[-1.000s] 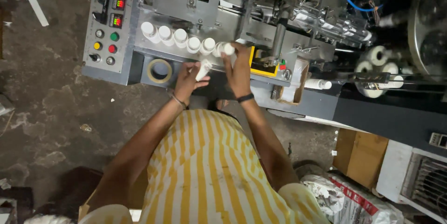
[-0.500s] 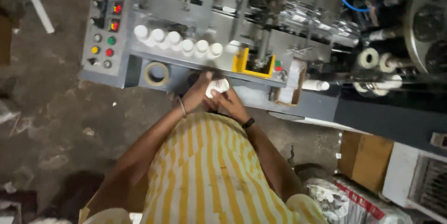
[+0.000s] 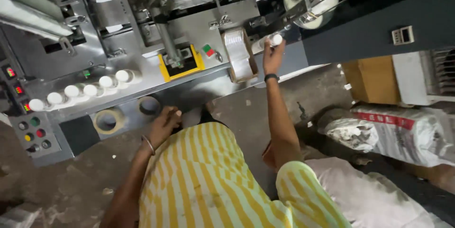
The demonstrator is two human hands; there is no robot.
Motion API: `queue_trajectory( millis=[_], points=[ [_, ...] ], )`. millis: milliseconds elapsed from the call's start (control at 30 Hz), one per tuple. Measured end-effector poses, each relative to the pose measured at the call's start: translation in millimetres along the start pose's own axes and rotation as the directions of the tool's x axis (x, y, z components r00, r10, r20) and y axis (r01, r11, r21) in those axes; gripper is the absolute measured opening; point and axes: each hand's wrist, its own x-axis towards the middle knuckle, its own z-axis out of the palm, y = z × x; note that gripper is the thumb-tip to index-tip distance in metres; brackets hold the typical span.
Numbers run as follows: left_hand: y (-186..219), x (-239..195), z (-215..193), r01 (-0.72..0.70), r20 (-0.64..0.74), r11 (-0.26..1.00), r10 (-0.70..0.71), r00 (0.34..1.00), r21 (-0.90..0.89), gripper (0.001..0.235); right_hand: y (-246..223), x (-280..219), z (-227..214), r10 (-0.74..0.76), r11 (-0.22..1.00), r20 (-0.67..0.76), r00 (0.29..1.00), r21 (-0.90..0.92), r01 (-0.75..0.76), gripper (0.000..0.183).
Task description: The person picks up white cylindrical tubes and places them into the feeding slots of an automated machine, then places other tubes into a plastic bag and seals it with tape.
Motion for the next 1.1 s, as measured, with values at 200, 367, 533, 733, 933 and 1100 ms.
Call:
queue_trajectory(
  millis=[200, 367, 533, 733, 933, 1100],
  points=[
    [23, 3, 27, -0.038, 0.001, 0.998, 0.038, 0.999, 0.047, 0.041, 85, -10, 18, -0.204, 0.946, 0.124, 0.971, -0.23, 0.228, 0.049],
    [45, 2, 43, 0.003, 0.006, 0.999, -0.003, 1.0, 0.052, 0.039, 81, -58, 47, 0.024, 0.93, 0.184, 0.983, -0.364, 0.045, 0.036],
    [59, -3, 50, 0.042, 0.02, 0.996, -0.043, 0.999, 0.085, 0.035, 37, -60, 83, -0.23, 0.836, 0.364, 0.903, -0.4, 0.374, 0.041],
    [39, -7, 58, -0.02, 0.057, 0.999, 0.022, 0.998, -0.031, 0.036, 59, -15, 134, -0.222, 0.727, 0.268, 0.937, -0.594, 0.343, 0.068],
    [72, -23, 56, 0.061, -0.04, 0.994, -0.057, 0.998, 0.09, 0.035, 30, -3, 142, -0.088, 0.726, 0.175, 0.981, -0.663, 0.183, 0.084],
    [62, -25, 54, 0.131, -0.04, 0.988, -0.129, 0.991, 0.081, 0.038, 66, 0, 140, -0.094, 0.641, 0.19, 0.977, -0.74, 0.205, 0.082]
  ],
)
